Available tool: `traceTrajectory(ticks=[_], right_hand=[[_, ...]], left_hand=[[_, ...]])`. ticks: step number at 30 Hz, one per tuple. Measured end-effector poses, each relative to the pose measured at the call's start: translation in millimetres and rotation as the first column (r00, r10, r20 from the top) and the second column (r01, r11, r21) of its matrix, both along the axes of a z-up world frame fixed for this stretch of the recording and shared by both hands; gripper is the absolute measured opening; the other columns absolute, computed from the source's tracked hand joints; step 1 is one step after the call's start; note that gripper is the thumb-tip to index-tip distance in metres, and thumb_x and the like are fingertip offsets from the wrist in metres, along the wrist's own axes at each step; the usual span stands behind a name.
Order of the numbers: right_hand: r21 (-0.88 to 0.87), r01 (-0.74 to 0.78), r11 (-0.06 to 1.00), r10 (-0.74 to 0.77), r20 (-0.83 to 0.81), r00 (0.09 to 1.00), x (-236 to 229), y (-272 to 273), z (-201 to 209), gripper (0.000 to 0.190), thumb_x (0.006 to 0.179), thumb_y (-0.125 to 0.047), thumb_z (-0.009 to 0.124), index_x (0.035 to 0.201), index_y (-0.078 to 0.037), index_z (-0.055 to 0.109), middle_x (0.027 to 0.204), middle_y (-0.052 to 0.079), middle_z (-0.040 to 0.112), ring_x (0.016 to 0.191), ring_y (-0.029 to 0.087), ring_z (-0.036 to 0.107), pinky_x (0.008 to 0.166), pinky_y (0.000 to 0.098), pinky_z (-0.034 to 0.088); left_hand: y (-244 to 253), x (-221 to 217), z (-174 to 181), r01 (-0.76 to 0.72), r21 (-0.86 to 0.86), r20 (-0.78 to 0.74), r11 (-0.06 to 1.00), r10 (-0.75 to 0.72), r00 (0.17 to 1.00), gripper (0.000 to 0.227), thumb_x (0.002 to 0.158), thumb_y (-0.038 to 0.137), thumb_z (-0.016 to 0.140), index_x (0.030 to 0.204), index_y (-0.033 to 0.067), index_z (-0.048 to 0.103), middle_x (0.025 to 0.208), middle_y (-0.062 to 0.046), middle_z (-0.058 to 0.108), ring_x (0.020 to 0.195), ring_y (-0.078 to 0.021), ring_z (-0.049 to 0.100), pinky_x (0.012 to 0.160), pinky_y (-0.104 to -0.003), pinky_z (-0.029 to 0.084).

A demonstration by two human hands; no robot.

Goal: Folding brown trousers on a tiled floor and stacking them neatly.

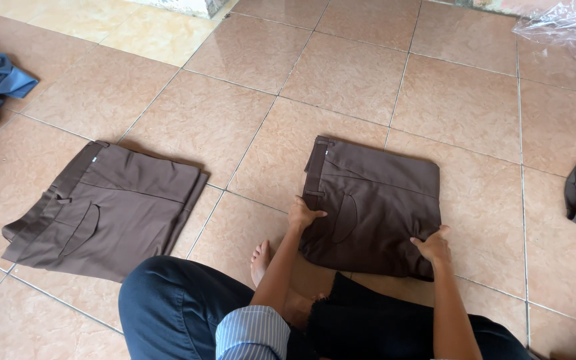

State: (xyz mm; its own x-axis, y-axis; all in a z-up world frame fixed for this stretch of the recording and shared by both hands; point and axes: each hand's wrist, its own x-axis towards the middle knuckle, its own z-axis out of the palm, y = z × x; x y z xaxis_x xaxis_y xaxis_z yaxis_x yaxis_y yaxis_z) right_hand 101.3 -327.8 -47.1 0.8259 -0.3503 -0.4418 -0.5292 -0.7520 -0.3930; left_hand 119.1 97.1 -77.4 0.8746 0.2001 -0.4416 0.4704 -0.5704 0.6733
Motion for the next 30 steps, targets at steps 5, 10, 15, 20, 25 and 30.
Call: traceTrajectory(ticks=[5,10,15,20,25,30], right_hand=[[0.224,0.075,0.972,-0.068,-0.04,0.997,22,-41,-72,0.109,0.074,-0.034,0.088,0.155,0.01,0.03,0.141,0.044,0.052,0.127,0.055,0.055,0.098,0.065,0.049],[0.318,0.081,0.945,0.005,-0.26,0.966,-42,14,59,0.121,0.066,-0.03,0.099,0.157,0.015,0.033,0.16,0.036,0.037,0.149,0.046,0.035,0.119,0.0562,0.032],[0.531,0.308,0.79,-0.324,-0.066,0.944,-48,31,76,0.066,0.099,-0.027,0.066,0.142,0.019,0.049,0.141,0.033,0.057,0.125,0.044,0.057,0.106,0.0456,0.045],[0.59,0.247,0.769,-0.359,0.079,0.93,-34,4,62,0.052,0.1,-0.013,0.065,0.137,0.021,0.051,0.134,0.035,0.059,0.116,0.045,0.059,0.095,0.0467,0.047],[0.722,0.207,0.66,-0.45,0.16,0.879,-44,22,93,0.045,0.104,-0.012,0.063,0.135,0.017,0.049,0.129,0.032,0.06,0.108,0.038,0.064,0.086,0.0417,0.054],[0.689,0.0,0.725,-0.363,0.383,0.849,-40,107,130,0.041,0.102,-0.016,0.068,0.131,0.011,0.057,0.126,0.022,0.065,0.109,0.028,0.065,0.091,0.0327,0.053]], left_hand=[[1,-13,-2,-0.059,-0.173,0.009,0.983,0.062,0.998,0.125,0.056,0.059,0.097,0.152,-0.0005,0.045,0.142,-0.022,0.062,0.134,-0.0382,0.057,0.111,-0.048,0.048],[-10,-27,49,-0.097,-0.327,-0.025,0.94,0.094,0.995,0.107,0.069,0.07,0.085,0.15,0.0087,0.054,0.149,-0.018,0.057,0.141,-0.0346,0.051,0.117,-0.045,0.045],[-26,-4,-27,-0.073,-0.459,0.243,0.886,0.204,0.948,0.062,0.066,0.035,0.091,0.117,0.0033,0.073,0.105,-0.008,0.078,0.088,-0.0213,0.074,0.082,-0.033,0.059],[-35,-12,30,-0.11,-0.36,0.211,0.926,0.196,0.958,0.06,0.077,0.022,0.081,0.134,0.0158,0.067,0.113,-0.005,0.077,0.096,-0.0235,0.073,0.088,-0.034,0.055],[-13,24,93,0.036,-0.232,0.304,0.972,0.037,0.952,0.053,0.08,0.023,0.078,0.132,0.018,0.067,0.117,-0.008,0.075,0.107,-0.0302,0.07,0.091,-0.04,0.054],[75,58,168,0.055,-0.11,0.325,0.992,-0.017,0.946,0.065,0.079,0.012,0.082,0.141,0.0158,0.064,0.12,-0.007,0.076,0.111,-0.0233,0.071,0.102,-0.035,0.052]])
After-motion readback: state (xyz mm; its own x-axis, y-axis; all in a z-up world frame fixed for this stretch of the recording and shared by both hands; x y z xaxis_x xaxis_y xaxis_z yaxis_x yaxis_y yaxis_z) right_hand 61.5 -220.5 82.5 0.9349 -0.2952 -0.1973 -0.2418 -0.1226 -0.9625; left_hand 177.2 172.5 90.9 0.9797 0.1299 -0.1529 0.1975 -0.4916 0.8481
